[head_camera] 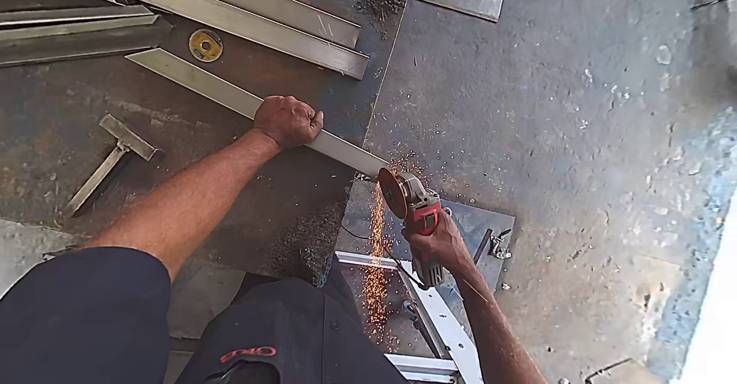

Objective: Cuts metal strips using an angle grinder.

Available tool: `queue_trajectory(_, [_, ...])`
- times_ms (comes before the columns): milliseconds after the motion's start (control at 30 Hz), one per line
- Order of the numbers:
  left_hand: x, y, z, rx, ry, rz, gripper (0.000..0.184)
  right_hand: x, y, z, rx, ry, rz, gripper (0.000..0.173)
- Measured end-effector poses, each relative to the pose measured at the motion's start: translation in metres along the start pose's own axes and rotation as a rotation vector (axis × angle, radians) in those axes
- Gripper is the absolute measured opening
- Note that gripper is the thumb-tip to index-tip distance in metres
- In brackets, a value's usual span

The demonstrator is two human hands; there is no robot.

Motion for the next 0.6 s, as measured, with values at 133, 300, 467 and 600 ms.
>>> queue_trajectory(133, [0.0, 0.001, 0.001, -0.003, 0.001, -0.008, 0.057, -0.002, -0.001, -0.005, 0.02, -0.005, 0.003, 0.074])
queue_trajectory(300, [-0.001, 0.001, 0.0, -0.014, -0.01, -0.027, 0.056, -0.001, 0.002, -0.009, 0.005, -0.008, 0.006, 0.072])
queue_trajectory(467, [0.0, 0.001, 0.0, -0.013, -0.011, -0.02, 0.055, -0.003, 0.006, -0.012, 0.002, -0.034, 0.004, 0.072])
queue_trajectory(600, [-0.001, 0.001, -0.001, -0.019, -0.019, -0.029, 0.056, -0.003, 0.007, -0.01, 0.008, -0.034, 0.0, 0.074])
Point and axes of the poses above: each hand's wrist, its own y-axis towards the middle knuckle, its own x-axis out of the palm, z = x × y, the point moved 3 cm from there along y, towards the middle knuckle, and after that the axes turned 11 degrees about x, right-handed, at the moved point
